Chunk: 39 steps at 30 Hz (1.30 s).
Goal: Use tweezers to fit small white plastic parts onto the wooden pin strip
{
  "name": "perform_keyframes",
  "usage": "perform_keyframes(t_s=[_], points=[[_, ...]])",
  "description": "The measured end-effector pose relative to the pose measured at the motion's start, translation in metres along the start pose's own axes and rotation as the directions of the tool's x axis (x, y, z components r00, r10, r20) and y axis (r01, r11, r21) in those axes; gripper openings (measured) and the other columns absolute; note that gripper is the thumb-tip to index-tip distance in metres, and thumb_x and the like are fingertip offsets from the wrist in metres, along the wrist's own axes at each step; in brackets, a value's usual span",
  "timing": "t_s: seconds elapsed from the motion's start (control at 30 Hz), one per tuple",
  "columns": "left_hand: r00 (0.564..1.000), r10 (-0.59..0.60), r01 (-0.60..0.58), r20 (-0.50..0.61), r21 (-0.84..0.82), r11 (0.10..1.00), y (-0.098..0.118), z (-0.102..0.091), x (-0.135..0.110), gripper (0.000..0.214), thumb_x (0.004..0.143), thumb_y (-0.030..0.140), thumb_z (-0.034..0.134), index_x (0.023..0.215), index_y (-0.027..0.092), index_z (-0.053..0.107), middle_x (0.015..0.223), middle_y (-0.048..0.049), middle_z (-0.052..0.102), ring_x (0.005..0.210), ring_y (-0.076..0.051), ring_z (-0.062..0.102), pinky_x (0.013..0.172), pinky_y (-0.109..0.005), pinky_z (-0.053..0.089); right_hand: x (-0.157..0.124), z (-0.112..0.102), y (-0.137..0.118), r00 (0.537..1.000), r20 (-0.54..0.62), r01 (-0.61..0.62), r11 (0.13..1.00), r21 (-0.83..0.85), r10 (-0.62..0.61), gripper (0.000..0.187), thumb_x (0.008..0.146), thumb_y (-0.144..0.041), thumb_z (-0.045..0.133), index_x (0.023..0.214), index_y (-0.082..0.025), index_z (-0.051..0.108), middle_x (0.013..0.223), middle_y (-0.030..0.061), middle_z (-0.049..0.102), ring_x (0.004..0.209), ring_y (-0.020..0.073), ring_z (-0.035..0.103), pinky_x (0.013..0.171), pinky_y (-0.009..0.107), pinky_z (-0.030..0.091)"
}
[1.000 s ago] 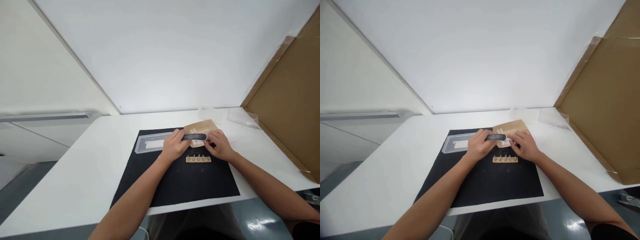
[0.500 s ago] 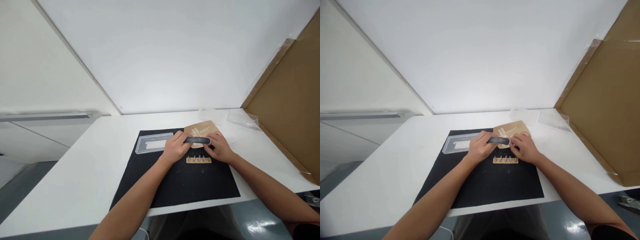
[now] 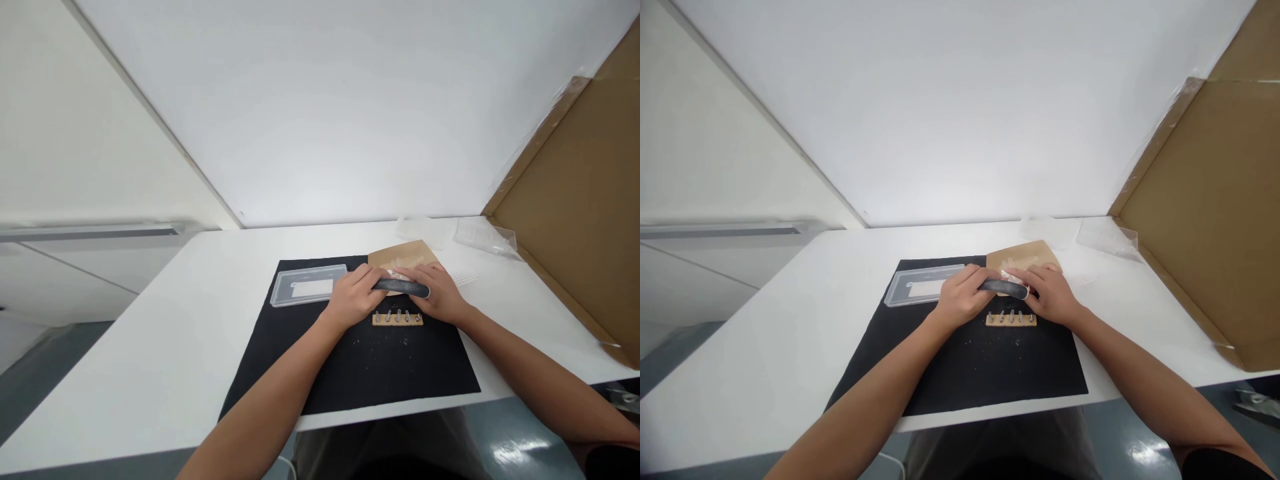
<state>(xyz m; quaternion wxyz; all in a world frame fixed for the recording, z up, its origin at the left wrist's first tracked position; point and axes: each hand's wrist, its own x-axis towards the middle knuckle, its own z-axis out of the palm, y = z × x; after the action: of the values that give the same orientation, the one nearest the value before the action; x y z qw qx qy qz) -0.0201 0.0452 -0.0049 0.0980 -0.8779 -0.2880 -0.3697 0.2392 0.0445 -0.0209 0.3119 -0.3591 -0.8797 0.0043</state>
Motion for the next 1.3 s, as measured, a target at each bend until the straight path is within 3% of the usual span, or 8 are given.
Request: perform_keyframes(t_s=[0.3, 0.47, 0.6, 0.73, 0.9, 1.07, 1.2, 1.3], points=[[1.0, -0.004, -0.002, 0.027, 0.213, 0.977, -0.003, 0.003, 0.003, 0.021, 0.102, 0.015, 0.054, 0.086, 0.022, 0.065, 0.1, -0.0072, 0.071, 0.087, -0.019, 0.059, 0.066, -0.033, 0.041, 0.002, 0.002, 0.0, 0.998, -0.063, -0.01, 1.0, -0.006, 0.01, 0.023, 0.1, -0.024, 0.058, 0.121, -0.025, 0.066, 0.076, -0.0011, 0.062, 0.069, 0.0181, 0.059, 0.078, 0.038, 0.041], [0.97, -0.236, 0.203, 0.051, 0.36, 0.911, -0.008, -0.001, 0.006, 0.016, 0.101, 0.02, 0.056, 0.094, 0.021, 0.07, 0.092, -0.0111, 0.065, 0.085, -0.025, 0.058, 0.057, -0.033, 0.037, 0.002, 0.001, -0.001, 0.986, -0.064, -0.144, 0.984, 0.105, 0.151, 0.041, 0.1, -0.025, 0.058, 0.141, -0.026, 0.052, 0.084, -0.0027, 0.069, 0.07, 0.0182, 0.066, 0.088, 0.043, 0.045], [0.878, -0.479, 0.428, 0.025, 0.409, 0.806, -0.015, -0.004, -0.002, 0.021, 0.097, 0.018, 0.053, 0.091, 0.019, 0.073, 0.085, -0.0116, 0.061, 0.074, -0.024, 0.058, 0.055, -0.031, 0.038, 0.001, 0.001, 0.0, 0.985, -0.08, -0.142, 0.982, 0.125, 0.153, 0.042, 0.1, -0.025, 0.059, 0.141, -0.027, 0.051, 0.086, -0.0026, 0.07, 0.071, 0.0184, 0.067, 0.09, 0.044, 0.048], [0.816, -0.572, 0.473, 0.083, 0.472, 0.744, -0.022, -0.006, -0.01, 0.028, 0.093, 0.019, 0.054, 0.072, 0.016, 0.071, 0.073, -0.0125, 0.058, 0.064, -0.022, 0.058, 0.056, -0.031, 0.044, 0.001, 0.001, 0.0, 0.989, -0.056, -0.13, 0.981, 0.145, 0.14, 0.04, 0.101, -0.025, 0.057, 0.141, -0.027, 0.051, 0.086, -0.0024, 0.07, 0.071, 0.0174, 0.066, 0.089, 0.043, 0.05], [0.523, -0.784, 0.527, 0.334, 0.596, 0.606, -0.014, -0.025, 0.007, 0.026, 0.09, 0.012, 0.051, 0.092, 0.015, 0.077, 0.093, -0.0163, 0.067, 0.087, -0.029, 0.069, 0.067, -0.035, 0.055, 0.001, 0.001, 0.0, 0.989, -0.033, -0.138, 0.977, 0.163, 0.145, 0.04, 0.101, -0.026, 0.057, 0.141, -0.029, 0.05, 0.088, -0.0021, 0.069, 0.069, 0.0169, 0.065, 0.084, 0.042, 0.052], [0.405, -0.834, 0.569, 0.376, 0.61, 0.551, -0.009, -0.046, 0.023, 0.029, 0.094, 0.018, 0.049, 0.101, 0.015, 0.077, 0.111, -0.0173, 0.069, 0.108, -0.034, 0.067, 0.079, -0.039, 0.057, 0.001, 0.001, 0.0, 0.989, -0.041, -0.131, 0.979, 0.158, 0.139, 0.041, 0.101, -0.026, 0.058, 0.141, -0.03, 0.049, 0.087, -0.0027, 0.069, 0.069, 0.0172, 0.065, 0.083, 0.043, 0.053], [0.399, -0.848, 0.601, 0.349, 0.6, 0.529, -0.012, -0.05, 0.022, 0.029, 0.094, 0.024, 0.051, 0.104, 0.018, 0.078, 0.111, -0.0159, 0.068, 0.105, -0.034, 0.067, 0.076, -0.041, 0.056, 0.0, 0.001, 0.001, 0.991, -0.041, -0.118, 0.983, 0.144, 0.125, 0.039, 0.101, -0.025, 0.057, 0.139, -0.03, 0.051, 0.088, -0.0021, 0.069, 0.071, 0.0178, 0.066, 0.082, 0.042, 0.053], [0.483, -0.829, 0.583, 0.281, 0.604, 0.544, -0.009, -0.047, 0.021, 0.031, 0.095, 0.024, 0.05, 0.105, 0.02, 0.079, 0.103, -0.0141, 0.065, 0.094, -0.031, 0.069, 0.07, -0.037, 0.054, 0.001, 0.0, 0.001, 0.994, -0.039, -0.099, 0.988, 0.122, 0.104, 0.034, 0.102, -0.025, 0.057, 0.135, -0.03, 0.055, 0.087, -0.0018, 0.068, 0.073, 0.0179, 0.066, 0.081, 0.041, 0.053]])
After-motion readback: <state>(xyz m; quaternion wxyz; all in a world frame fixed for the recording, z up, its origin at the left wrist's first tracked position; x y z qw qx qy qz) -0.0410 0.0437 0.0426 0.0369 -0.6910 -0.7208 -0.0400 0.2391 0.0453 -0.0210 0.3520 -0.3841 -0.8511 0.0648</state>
